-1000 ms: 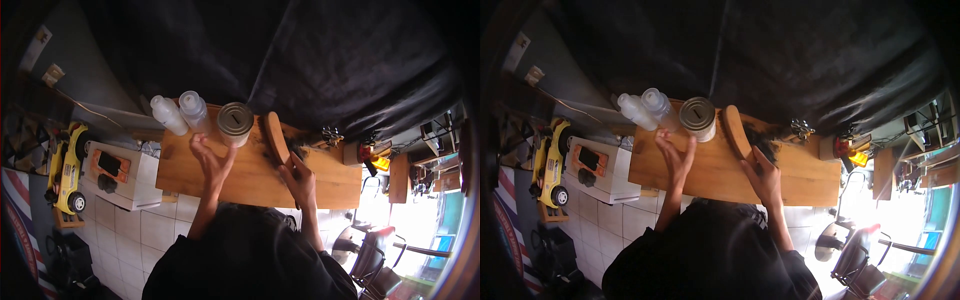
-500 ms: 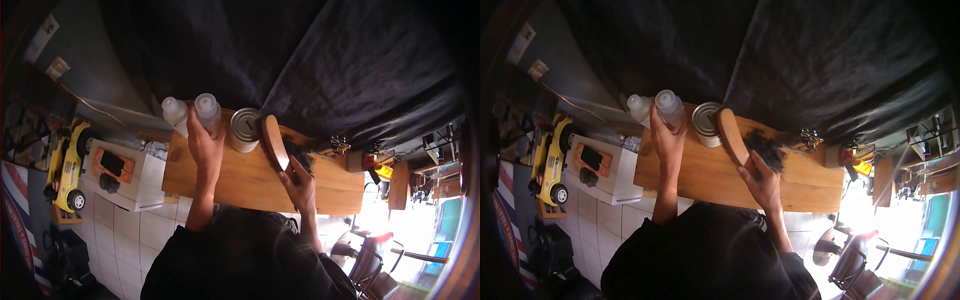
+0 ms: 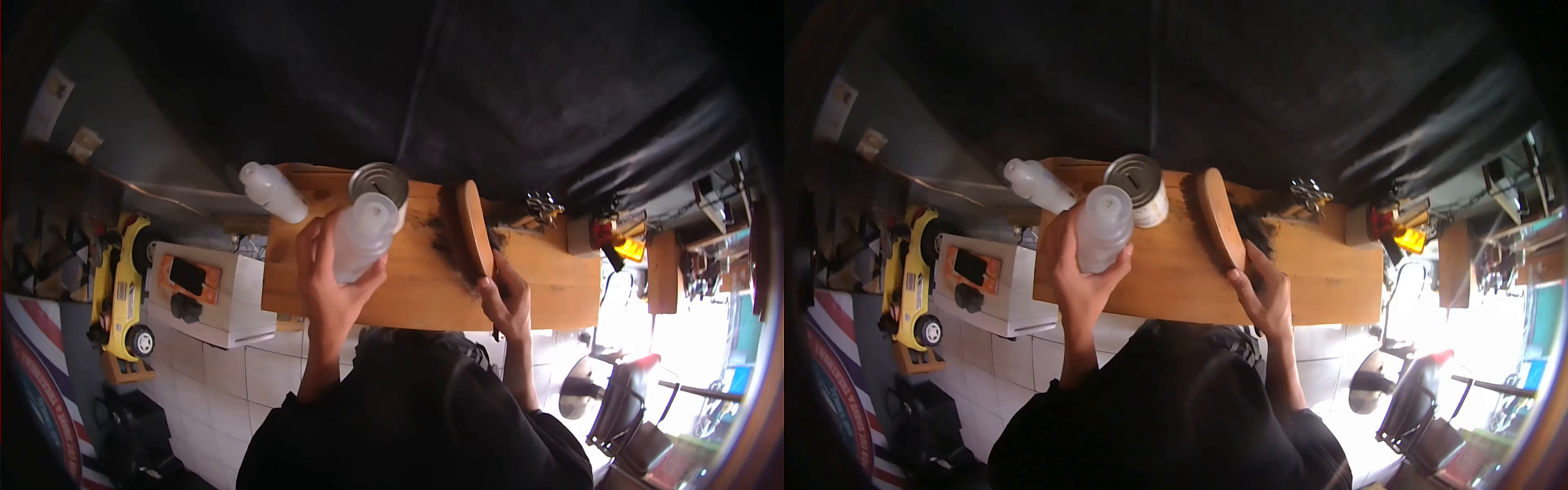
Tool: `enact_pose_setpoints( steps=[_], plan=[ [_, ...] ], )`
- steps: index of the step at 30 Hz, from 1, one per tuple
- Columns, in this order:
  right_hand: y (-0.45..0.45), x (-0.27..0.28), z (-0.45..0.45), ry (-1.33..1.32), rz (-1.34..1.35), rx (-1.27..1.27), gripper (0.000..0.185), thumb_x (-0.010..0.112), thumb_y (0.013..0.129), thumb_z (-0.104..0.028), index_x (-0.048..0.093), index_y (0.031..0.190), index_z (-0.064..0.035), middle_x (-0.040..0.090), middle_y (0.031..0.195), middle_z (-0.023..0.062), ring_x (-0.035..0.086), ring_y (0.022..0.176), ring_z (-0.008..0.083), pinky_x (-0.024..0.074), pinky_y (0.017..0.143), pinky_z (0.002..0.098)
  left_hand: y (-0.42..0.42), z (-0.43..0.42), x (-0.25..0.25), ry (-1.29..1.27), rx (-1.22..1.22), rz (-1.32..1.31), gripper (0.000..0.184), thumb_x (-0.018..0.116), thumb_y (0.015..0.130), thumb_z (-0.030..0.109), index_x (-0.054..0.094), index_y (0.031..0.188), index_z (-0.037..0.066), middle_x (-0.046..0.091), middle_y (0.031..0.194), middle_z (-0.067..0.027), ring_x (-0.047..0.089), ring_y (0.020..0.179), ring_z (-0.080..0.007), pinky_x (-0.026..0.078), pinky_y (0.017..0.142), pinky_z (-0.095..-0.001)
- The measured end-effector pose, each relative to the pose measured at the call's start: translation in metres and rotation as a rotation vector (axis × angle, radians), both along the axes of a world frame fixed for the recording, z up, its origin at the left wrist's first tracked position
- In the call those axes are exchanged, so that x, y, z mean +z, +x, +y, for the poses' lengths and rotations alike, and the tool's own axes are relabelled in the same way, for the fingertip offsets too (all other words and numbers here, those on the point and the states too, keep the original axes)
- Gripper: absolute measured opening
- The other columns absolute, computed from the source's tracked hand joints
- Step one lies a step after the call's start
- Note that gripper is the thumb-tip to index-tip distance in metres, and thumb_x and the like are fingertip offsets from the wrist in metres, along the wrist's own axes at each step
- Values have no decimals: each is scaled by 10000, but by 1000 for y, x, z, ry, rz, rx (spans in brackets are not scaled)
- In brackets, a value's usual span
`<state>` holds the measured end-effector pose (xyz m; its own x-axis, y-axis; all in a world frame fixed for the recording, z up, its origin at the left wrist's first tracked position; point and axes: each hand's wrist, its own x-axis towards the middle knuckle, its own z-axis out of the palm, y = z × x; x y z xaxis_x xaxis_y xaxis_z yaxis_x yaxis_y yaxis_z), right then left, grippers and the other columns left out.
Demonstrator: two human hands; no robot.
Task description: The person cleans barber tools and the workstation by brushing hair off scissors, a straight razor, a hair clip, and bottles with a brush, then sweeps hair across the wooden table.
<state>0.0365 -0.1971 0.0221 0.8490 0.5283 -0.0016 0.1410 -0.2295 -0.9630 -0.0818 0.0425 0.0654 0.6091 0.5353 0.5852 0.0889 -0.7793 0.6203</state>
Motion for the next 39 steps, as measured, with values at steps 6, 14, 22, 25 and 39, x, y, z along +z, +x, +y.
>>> enact_pose_setpoints(
  steps=[6,14,22,25,39],
  plan=[
    [1,4,-44,374,261,236,506,616,944,-348,559,1211,79,508,684,-46,428,569,28,328,517,211,26,-42,-19,-34,-201,177,703,809,623,72,557,1280,46,582,1212,-190,598,1083,-349,511,878,-437],
    [17,-9,-62,33,231,-210,388,683,911,-307,638,1160,-13,467,615,-30,435,558,60,352,504,248,50,-64,-21,5,-425,289,665,802,627,68,572,1250,30,635,1174,-172,609,1084,-358,510,918,-429],
    [16,-3,-63,-128,-84,-290,500,743,862,-266,605,1220,55,651,752,108,595,671,128,495,641,292,53,-74,-26,11,-341,250,674,808,627,77,576,1259,43,636,1174,-170,607,1077,-354,503,925,-428],
    [12,-1,-58,-1,-144,-274,490,777,828,-223,618,1212,39,689,836,165,643,758,143,521,723,301,58,-75,-23,0,-294,282,658,810,612,76,580,1224,6,635,1150,-185,605,1041,-372,487,902,-438],
    [20,7,-55,39,-457,77,501,828,761,-223,652,1145,47,700,947,205,693,851,261,525,819,348,39,-55,-48,-1160,-824,251,595,728,821,303,523,1284,-10,641,1097,-76,603,995,-130,508,855,-326]
  ],
)
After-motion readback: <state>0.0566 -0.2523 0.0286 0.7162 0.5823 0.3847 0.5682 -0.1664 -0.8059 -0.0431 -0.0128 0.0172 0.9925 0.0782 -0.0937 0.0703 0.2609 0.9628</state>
